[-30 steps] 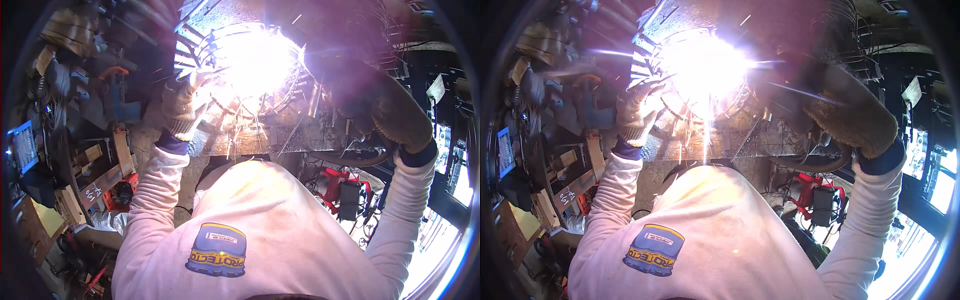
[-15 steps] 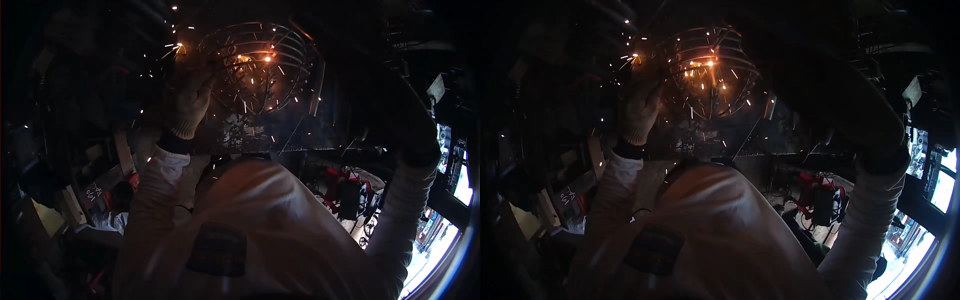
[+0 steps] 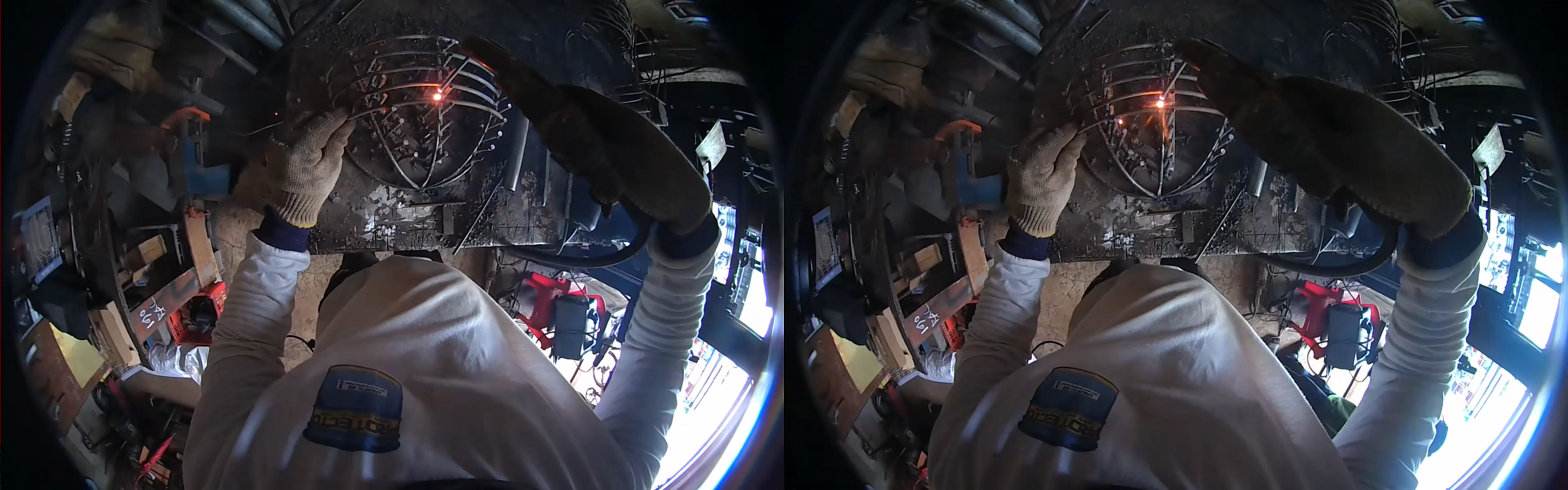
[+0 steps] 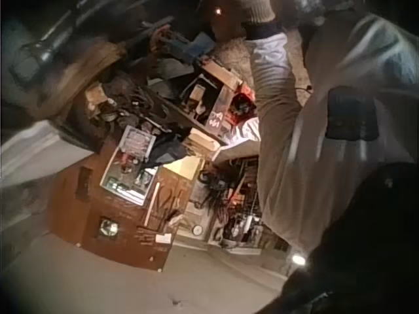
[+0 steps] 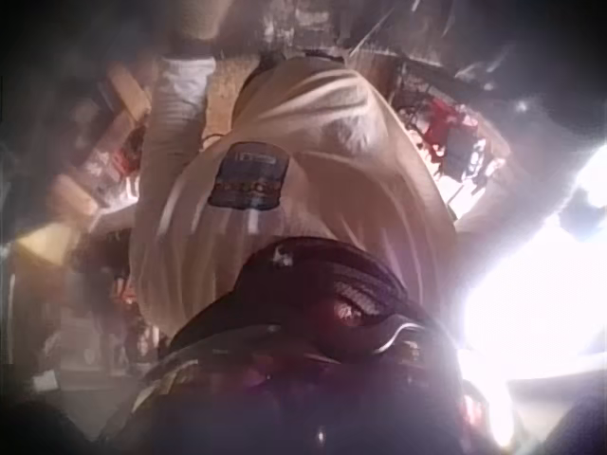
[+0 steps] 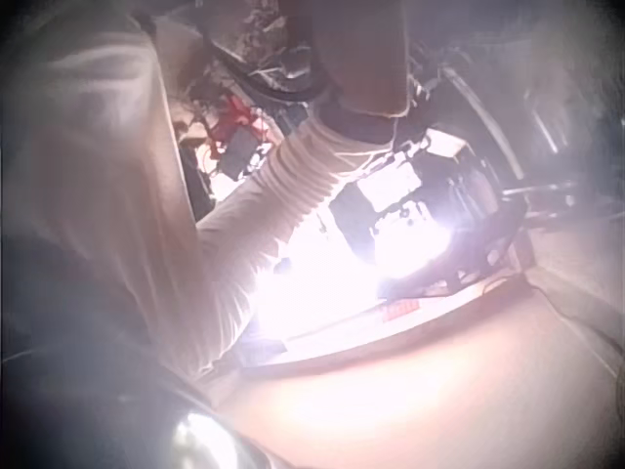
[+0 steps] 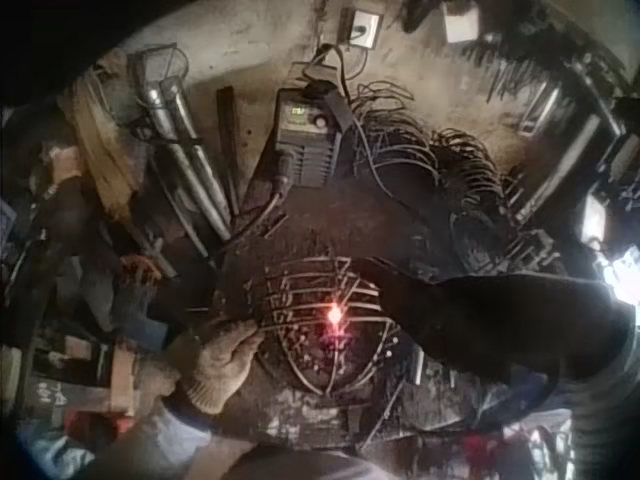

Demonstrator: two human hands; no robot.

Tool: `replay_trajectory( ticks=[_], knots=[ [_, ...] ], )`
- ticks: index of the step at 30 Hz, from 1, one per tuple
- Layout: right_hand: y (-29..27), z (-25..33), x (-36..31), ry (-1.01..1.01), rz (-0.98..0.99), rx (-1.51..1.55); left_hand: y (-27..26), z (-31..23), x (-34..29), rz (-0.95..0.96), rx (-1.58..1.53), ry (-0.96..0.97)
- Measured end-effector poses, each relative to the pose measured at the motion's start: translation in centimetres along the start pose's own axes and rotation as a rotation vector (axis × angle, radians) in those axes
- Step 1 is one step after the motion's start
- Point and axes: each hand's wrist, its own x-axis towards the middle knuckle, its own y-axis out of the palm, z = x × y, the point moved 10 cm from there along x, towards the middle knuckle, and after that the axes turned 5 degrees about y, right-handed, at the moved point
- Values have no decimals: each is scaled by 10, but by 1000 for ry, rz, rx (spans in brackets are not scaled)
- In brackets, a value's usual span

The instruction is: The person welds a metal wire cage on a workbench using a welding tool, then handles a metal pipe and uses a hammer to strike it.

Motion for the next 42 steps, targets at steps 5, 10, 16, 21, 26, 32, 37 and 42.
replay_trajectory(
  ticks=[5,10,16,21,26,32,37,42],
  knots=[
    [2,7,3,1,-11,-82,-1,-2,-1,16,34,-1],
    [2,15,-1,-61,-95,-388,-1,-1,-1,-6,38,-3],
    [3,19,-2,-23,-116,-395,2,0,-9,63,138,0],
    [-4,1,-18,121,-19,-27,16,15,-20,234,238,-36],
    [-2,-1,-18,-62,151,61,17,23,-25,174,161,-62],
    [-2,5,-11,0,64,-415,16,26,-28,147,92,-126],
    [3,16,-14,16,-2,44,12,16,-20,88,83,-73],
    [3,10,-11,-16,-14,98,11,5,-7,-45,-149,-4]
  ],
)
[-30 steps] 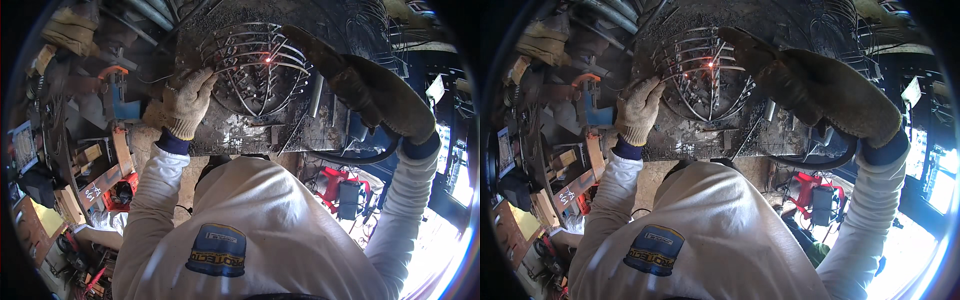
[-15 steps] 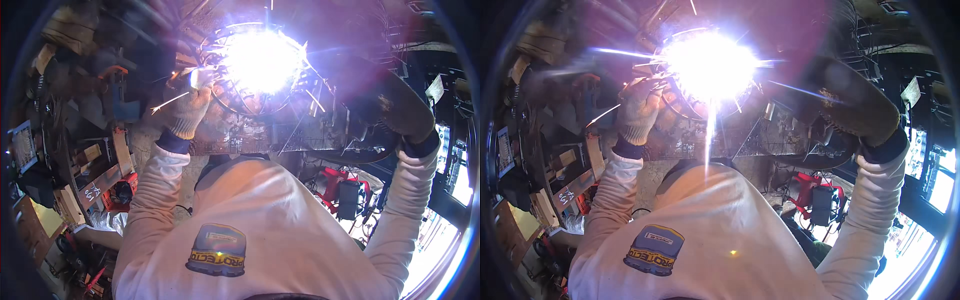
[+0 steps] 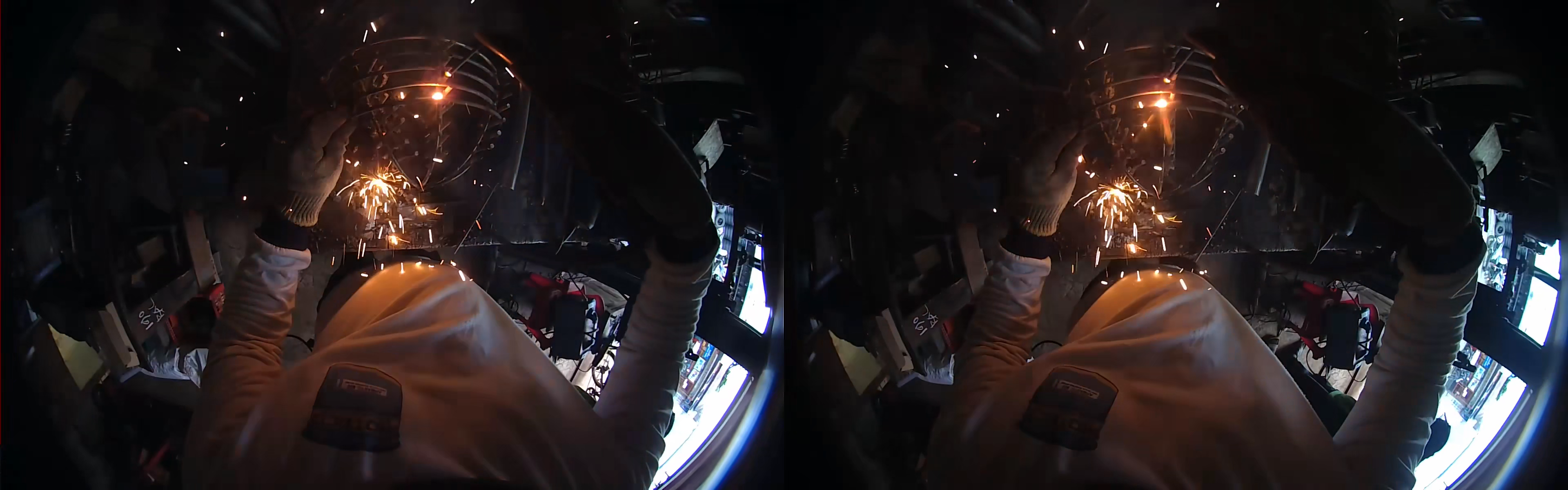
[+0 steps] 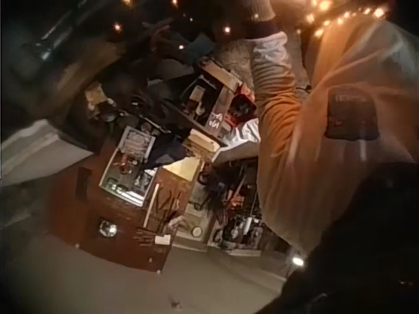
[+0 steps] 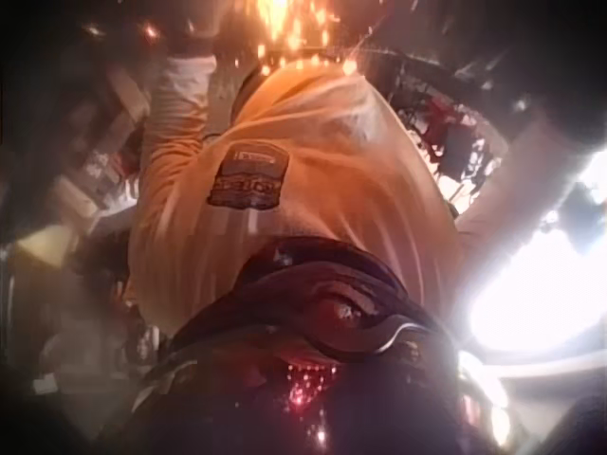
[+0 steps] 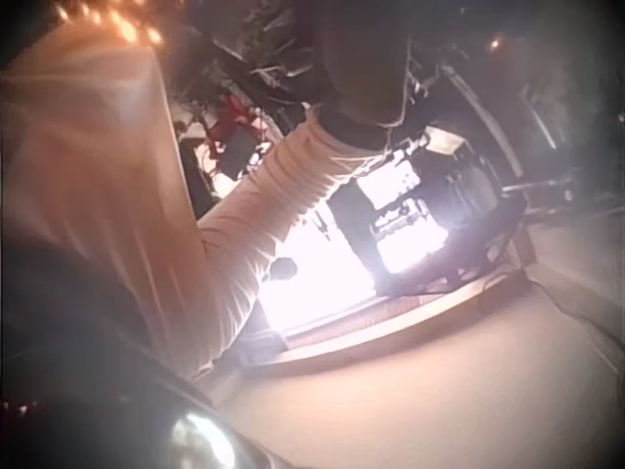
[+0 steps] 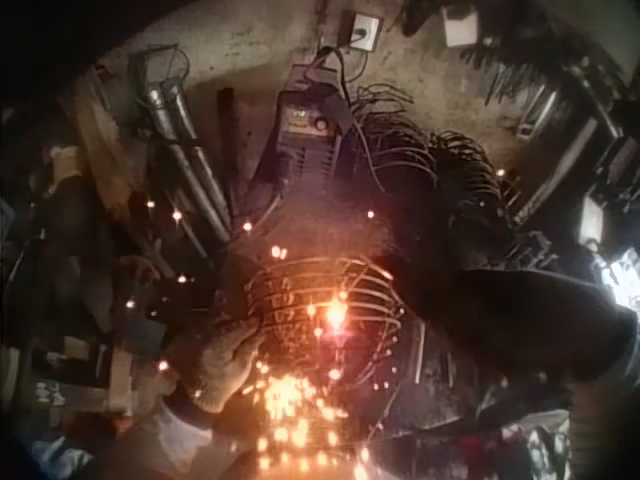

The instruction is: The person welds a metal wire cage on a workbench using a welding tool, then handles a metal pipe and uses a hammer to strike it.

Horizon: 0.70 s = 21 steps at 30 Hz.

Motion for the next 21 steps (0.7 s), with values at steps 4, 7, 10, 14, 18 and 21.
replay_trajectory(
  ticks=[4,7,10,14,18,21],
  knots=[
    [2,-7,6,6,14,59,0,3,-3,37,46,-92],
    [5,-9,13,13,36,112,-1,5,-2,74,85,-117],
    [9,-4,16,-40,72,49,-5,-3,4,56,123,-31],
    [-2,0,10,-34,-57,-362,-6,-4,7,43,79,-46],
    [-3,1,7,-26,-79,-370,-8,-11,8,43,165,39],
    [-4,-8,10,42,-103,-358,-9,-9,7,47,206,27]
  ],
)
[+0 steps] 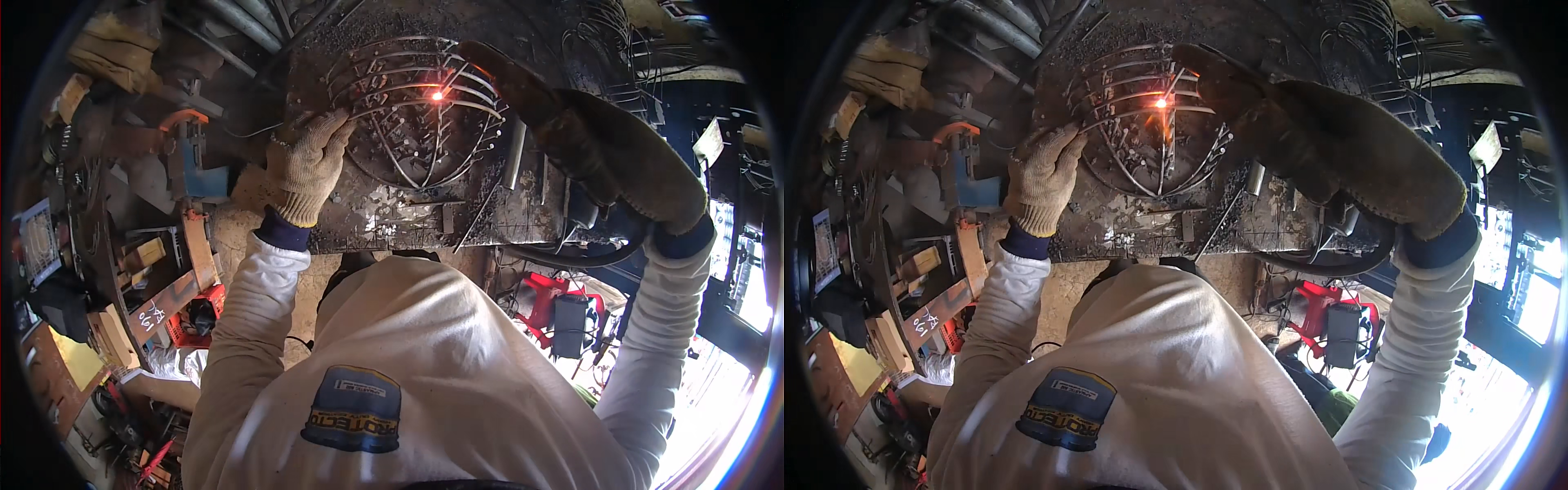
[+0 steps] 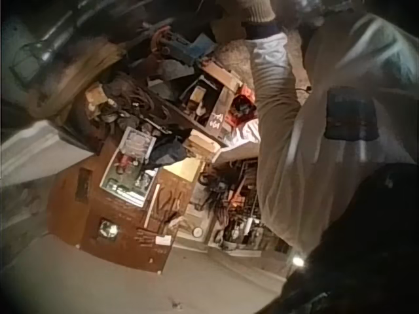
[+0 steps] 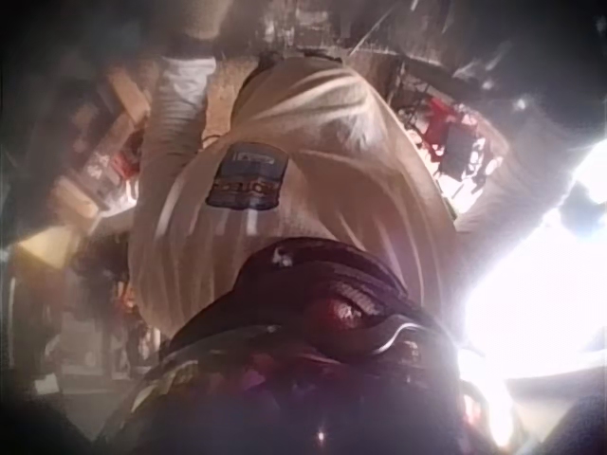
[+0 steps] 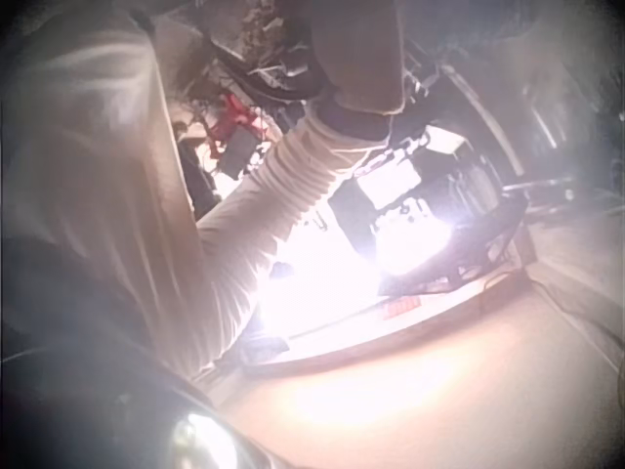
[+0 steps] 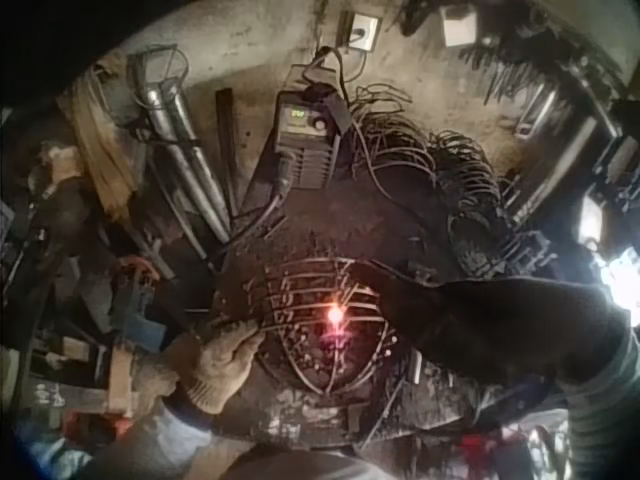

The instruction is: The person welds a metal wire cage on a workbench using a welding tool, then handles a metal pipe and uses a hammer to strike it.

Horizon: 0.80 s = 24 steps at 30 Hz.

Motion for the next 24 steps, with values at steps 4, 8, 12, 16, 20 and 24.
replay_trajectory(
  ticks=[4,8,12,16,20,24],
  knots=[
    [-2,10,0,-170,-44,-107,0,0,1,9,-5,-13],
    [-3,1,3,-136,-38,-132,-1,-1,3,6,-10,-31],
    [-2,-6,5,6,-14,60,2,7,-3,7,-37,-66],
    [0,9,-4,3,20,-128,15,12,-13,168,135,24],
    [4,28,-13,-170,100,-148,7,15,-19,73,39,6],
    [0,13,-11,-70,82,55,12,24,-28,99,-1,-30]
  ],
)
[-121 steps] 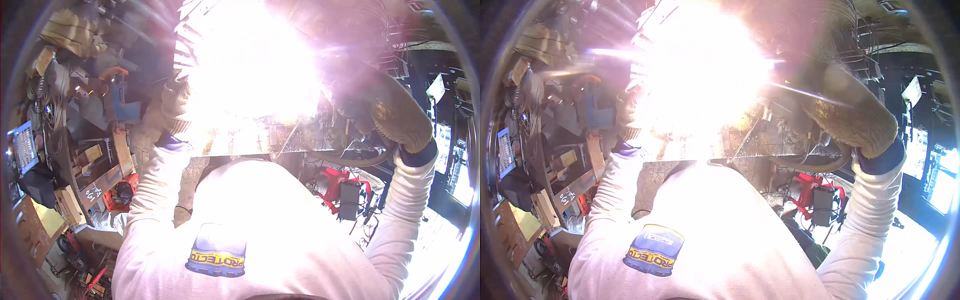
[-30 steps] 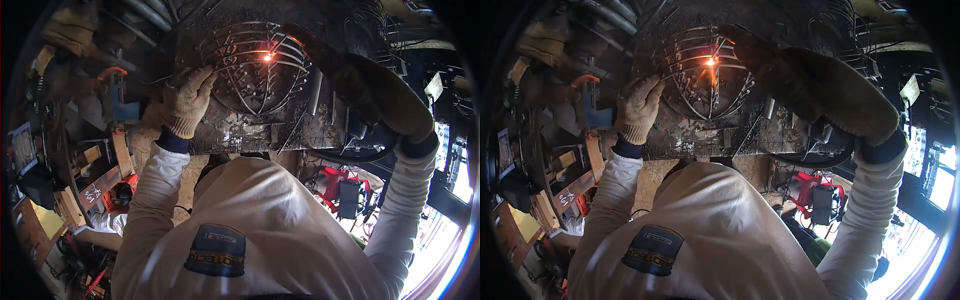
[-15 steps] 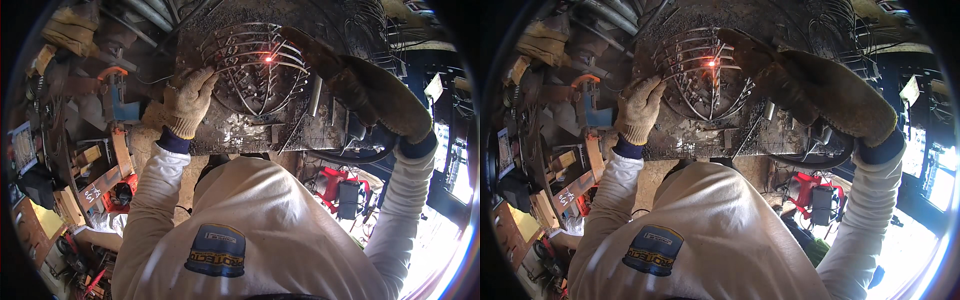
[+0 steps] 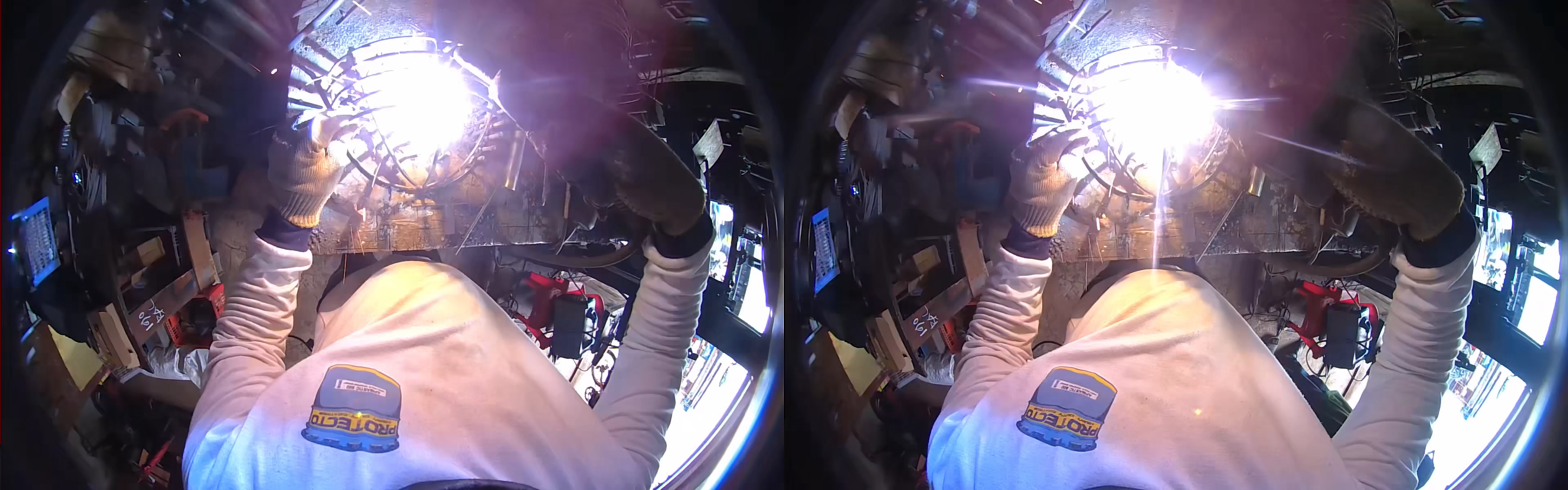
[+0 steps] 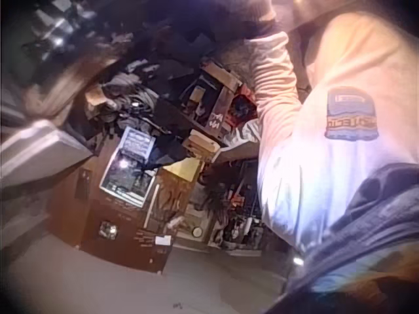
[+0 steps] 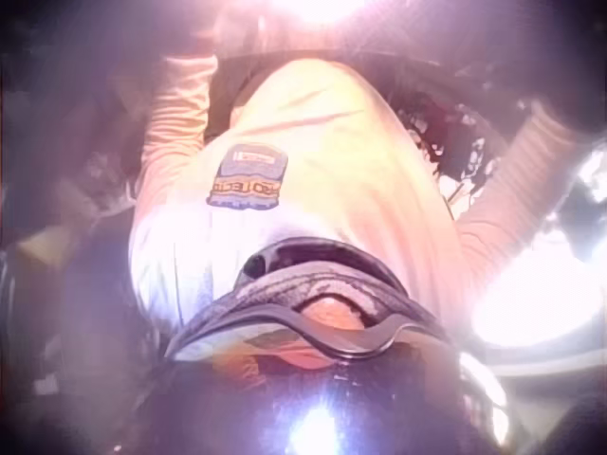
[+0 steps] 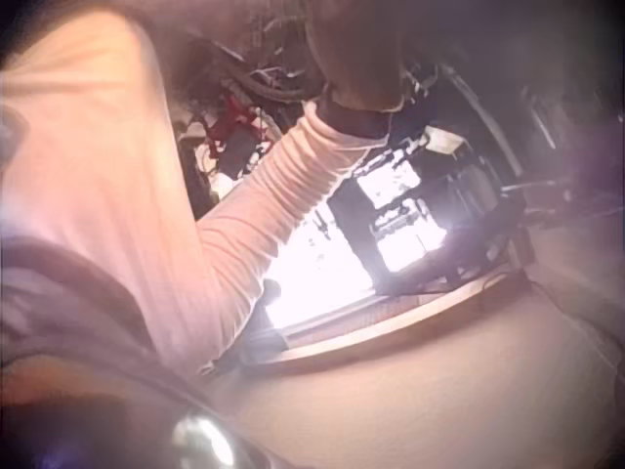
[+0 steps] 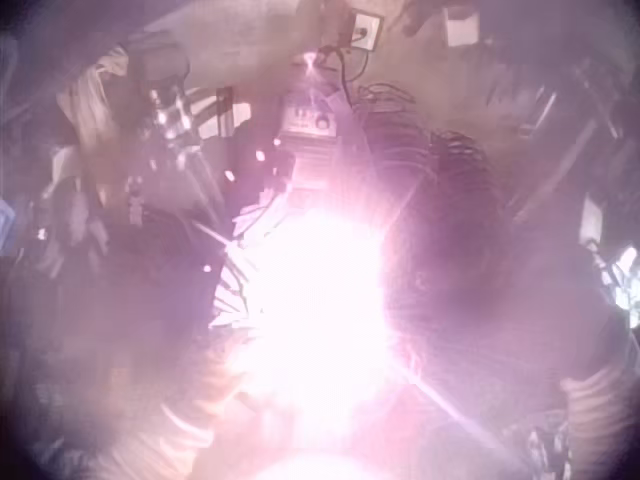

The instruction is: The person welds a metal wire cage on a workbench using a welding tool, then handles a metal pipe and uses a hammer to strike it.

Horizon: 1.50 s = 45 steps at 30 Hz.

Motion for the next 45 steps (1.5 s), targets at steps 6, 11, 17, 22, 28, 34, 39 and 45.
replay_trajectory(
  ticks=[6,11,17,22,28,34,39,45],
  knots=[
    [0,20,-9,-205,-72,-344,21,41,-27,-59,-182,-178],
    [-2,1,-8,-51,-62,126,26,5,-10,102,142,28],
    [3,-6,-1,-25,-45,136,0,-22,24,-16,-129,21],
    [7,-9,5,-4,-15,94,4,-5,18,-89,-213,-22],
    [12,-9,15,14,19,49,-1,-6,18,-107,-190,-23],
    [13,-15,18,69,57,66,-13,-19,29,-106,-19,63],
    [12,-18,19,70,87,77,-14,-21,29,-103,6,60],
    [11,13,4,-143,32,-66,8,1,15,120,-130,-41]
  ],
)
